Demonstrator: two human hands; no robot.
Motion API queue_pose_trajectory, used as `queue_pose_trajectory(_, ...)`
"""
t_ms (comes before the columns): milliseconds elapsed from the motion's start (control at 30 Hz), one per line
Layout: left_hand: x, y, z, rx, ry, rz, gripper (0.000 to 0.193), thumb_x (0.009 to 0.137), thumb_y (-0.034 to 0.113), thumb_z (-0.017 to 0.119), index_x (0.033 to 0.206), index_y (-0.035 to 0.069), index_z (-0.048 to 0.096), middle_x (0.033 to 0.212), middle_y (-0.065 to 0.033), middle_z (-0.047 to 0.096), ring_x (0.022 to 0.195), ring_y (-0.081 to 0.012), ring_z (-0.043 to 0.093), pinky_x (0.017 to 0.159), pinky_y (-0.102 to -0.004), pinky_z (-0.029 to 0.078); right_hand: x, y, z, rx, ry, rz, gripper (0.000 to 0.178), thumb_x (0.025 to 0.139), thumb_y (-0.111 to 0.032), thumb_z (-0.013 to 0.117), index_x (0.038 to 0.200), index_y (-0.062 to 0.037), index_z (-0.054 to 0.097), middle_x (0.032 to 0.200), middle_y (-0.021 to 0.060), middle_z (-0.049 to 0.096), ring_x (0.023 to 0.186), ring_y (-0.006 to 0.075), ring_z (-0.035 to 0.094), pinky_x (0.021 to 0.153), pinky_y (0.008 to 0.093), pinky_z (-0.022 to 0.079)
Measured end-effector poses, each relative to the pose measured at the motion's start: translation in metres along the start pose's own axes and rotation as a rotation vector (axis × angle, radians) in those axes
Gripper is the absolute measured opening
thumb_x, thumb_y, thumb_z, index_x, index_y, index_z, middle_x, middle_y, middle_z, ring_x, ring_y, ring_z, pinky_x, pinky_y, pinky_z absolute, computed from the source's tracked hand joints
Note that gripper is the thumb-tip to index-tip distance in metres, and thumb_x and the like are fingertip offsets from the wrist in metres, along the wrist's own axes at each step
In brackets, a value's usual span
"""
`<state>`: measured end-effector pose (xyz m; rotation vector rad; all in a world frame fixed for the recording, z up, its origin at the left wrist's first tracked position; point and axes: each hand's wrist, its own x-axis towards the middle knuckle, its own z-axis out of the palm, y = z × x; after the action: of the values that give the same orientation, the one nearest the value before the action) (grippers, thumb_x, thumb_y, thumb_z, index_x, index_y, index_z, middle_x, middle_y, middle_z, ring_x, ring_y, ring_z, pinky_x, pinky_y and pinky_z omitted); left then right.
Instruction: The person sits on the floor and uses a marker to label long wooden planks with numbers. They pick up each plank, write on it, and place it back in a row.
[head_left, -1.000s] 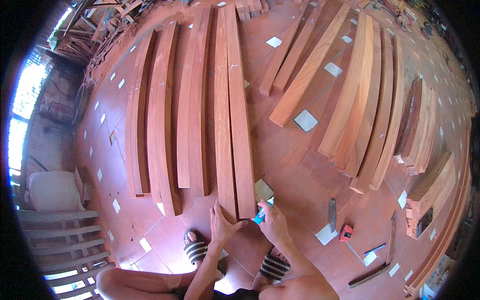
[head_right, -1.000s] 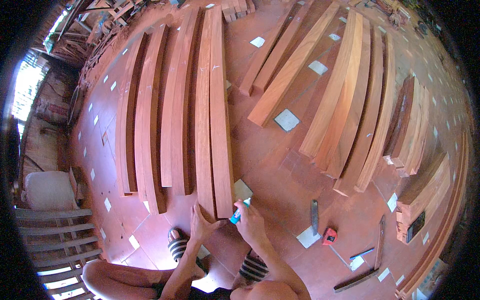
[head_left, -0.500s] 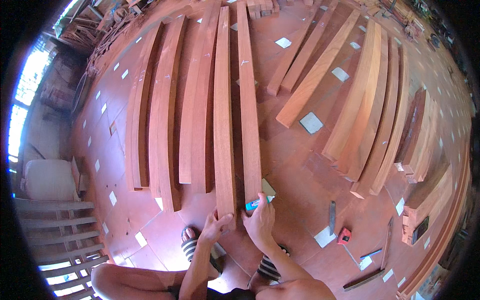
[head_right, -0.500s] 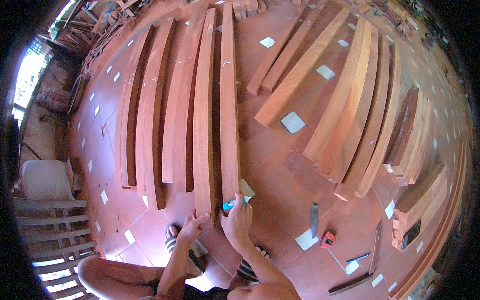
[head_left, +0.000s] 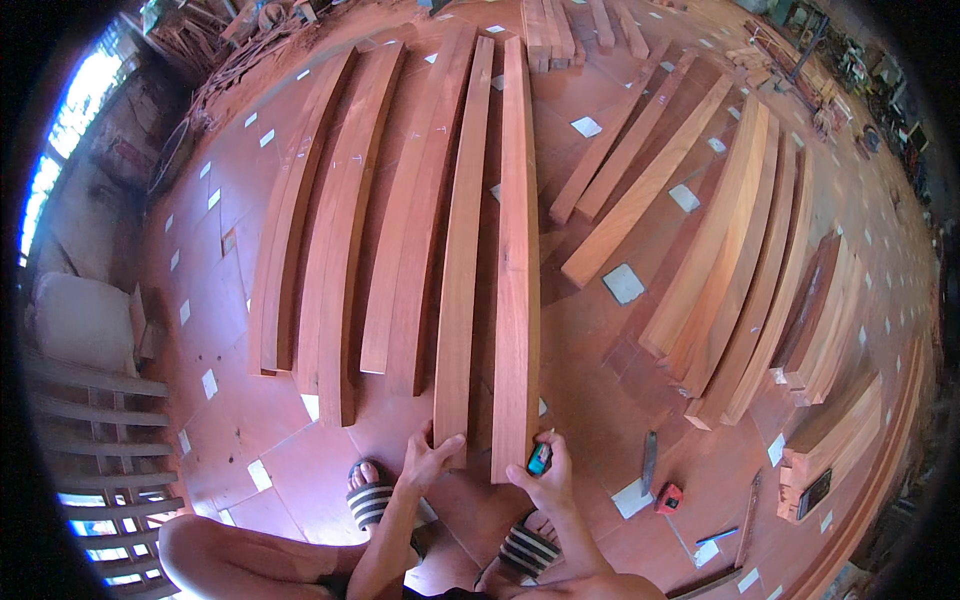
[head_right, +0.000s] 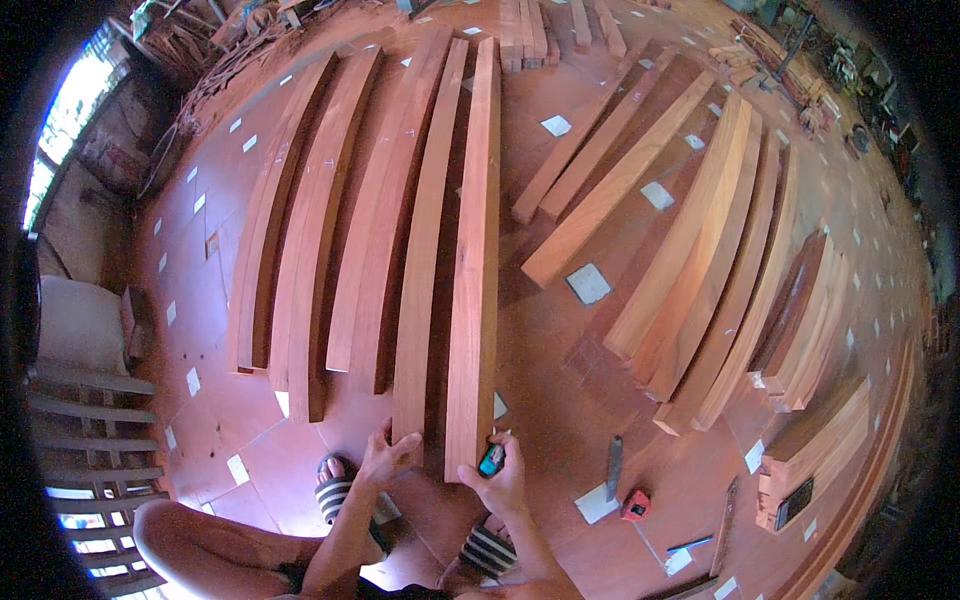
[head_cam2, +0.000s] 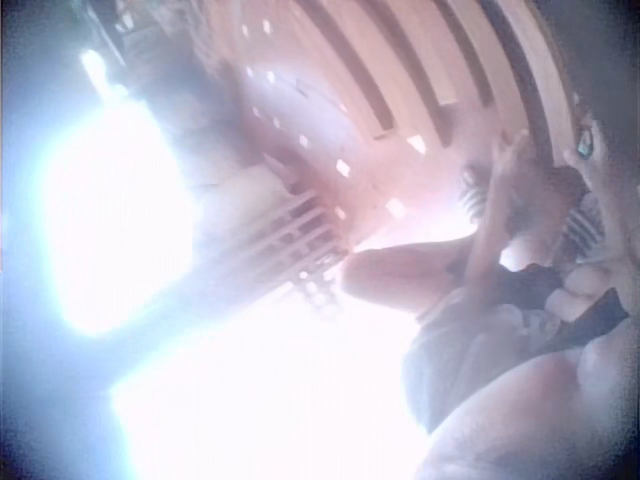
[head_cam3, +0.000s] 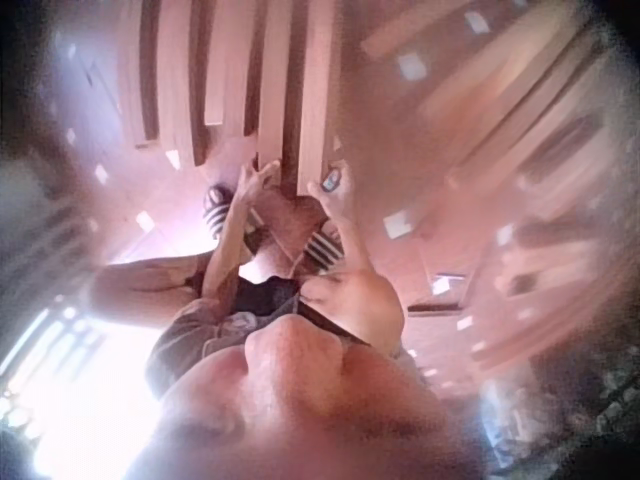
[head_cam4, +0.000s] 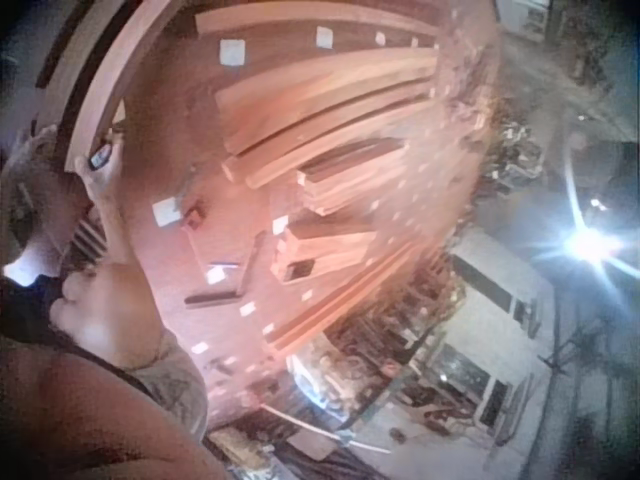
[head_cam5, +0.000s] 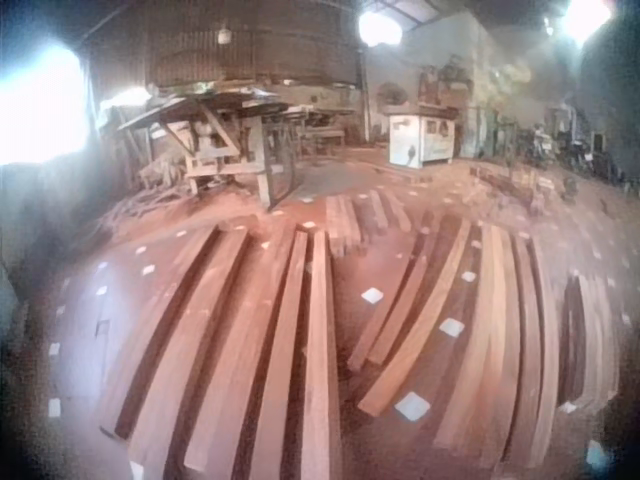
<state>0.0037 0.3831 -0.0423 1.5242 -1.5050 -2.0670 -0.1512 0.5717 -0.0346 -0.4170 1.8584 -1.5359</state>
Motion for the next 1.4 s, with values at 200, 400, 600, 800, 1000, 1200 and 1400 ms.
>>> queue_pose_trajectory(200, 0.002, -0.002, -0.001, 0.028, 0.044, 0.054, 0.065, 0.087, 0.022, 0.084, 0.137, -0.007, 0.055, 0.117, -0.0117, 0.068, 0.102, -0.0201, 0.067, 0.084, -0.0358, 0.059, -0.016, -0.016, -0.005, 0.540, -0.109, 0.189, 0.071, 0.074, -0.020, 0.092, 0.127, -0.0053, 0.049, 0.116, 0.0065, 0.059, 0.109, 0.0178, 0.059, 0.099, 0.0353, 0.051)
queue_pose_trajectory(400, -0.003, -0.004, -0.001, -0.072, 0.013, 0.017, 0.064, 0.087, 0.020, 0.084, 0.137, -0.006, 0.055, 0.120, -0.0126, 0.067, 0.104, -0.0206, 0.067, 0.087, -0.0362, 0.058, -0.016, -0.005, -0.008, 0.544, -0.123, 0.217, 0.069, 0.076, -0.016, 0.092, 0.128, -0.0062, 0.048, 0.118, 0.0068, 0.059, 0.111, 0.0175, 0.059, 0.100, 0.0348, 0.051)
queue_pose_trajectory(600, -0.001, 0.004, 0.000, -0.012, 0.025, 0.011, 0.063, 0.086, 0.018, 0.083, 0.137, -0.006, 0.055, 0.118, -0.0118, 0.069, 0.103, -0.0203, 0.067, 0.087, -0.0357, 0.058, -0.016, 0.005, 0.015, 0.484, -0.119, 0.247, 0.068, 0.077, -0.016, 0.091, 0.128, -0.0065, 0.047, 0.116, 0.0062, 0.058, 0.107, 0.0156, 0.058, 0.097, 0.0329, 0.051)
queue_pose_trajectory(800, 0.001, 0.002, -0.002, -0.034, 0.011, -0.025, 0.064, 0.086, 0.020, 0.084, 0.136, -0.007, 0.055, 0.117, -0.0117, 0.069, 0.102, -0.0204, 0.067, 0.086, -0.0361, 0.058, -0.016, 0.016, 0.021, 0.382, -0.040, 0.193, 0.067, 0.077, -0.019, 0.091, 0.126, -0.0062, 0.047, 0.112, 0.0052, 0.057, 0.104, 0.0148, 0.057, 0.094, 0.0318, 0.050)
queue_pose_trajectory(1000, 0.013, -0.025, -0.017, -0.033, -0.018, 0.033, 0.068, 0.087, 0.026, 0.086, 0.137, -0.007, 0.055, 0.118, -0.0115, 0.069, 0.103, -0.0191, 0.067, 0.087, -0.0354, 0.057, -0.014, 0.007, -0.018, -0.053, 0.096, 0.052, 0.068, 0.071, -0.023, 0.093, 0.120, -0.0047, 0.050, 0.110, 0.0066, 0.055, 0.101, 0.0172, 0.055, 0.089, 0.0345, 0.049)
queue_pose_trajectory(1200, 0.012, -0.021, -0.008, -0.116, -0.045, -0.022, 0.064, 0.089, 0.032, 0.084, 0.135, -0.004, 0.057, 0.115, -0.0102, 0.069, 0.101, -0.0174, 0.066, 0.086, -0.0351, 0.056, -0.018, -0.008, -0.001, -0.305, 0.172, 0.017, 0.062, 0.072, -0.026, 0.090, 0.118, -0.0073, 0.053, 0.100, 0.0151, 0.065, 0.091, 0.0301, 0.066, 0.080, 0.0434, 0.053)
queue_pose_trajectory(1400, 0.006, -0.010, -0.009, -0.169, -0.078, -0.093, 0.061, 0.091, 0.031, 0.081, 0.137, -0.001, 0.056, 0.116, -0.0084, 0.068, 0.099, -0.0175, 0.067, 0.084, -0.0340, 0.056, -0.021, -0.001, 0.042, -0.488, 0.276, -0.080, 0.059, 0.070, -0.021, 0.089, 0.115, -0.0076, 0.054, 0.097, 0.0180, 0.067, 0.088, 0.0411, 0.068, 0.078, 0.0494, 0.054)
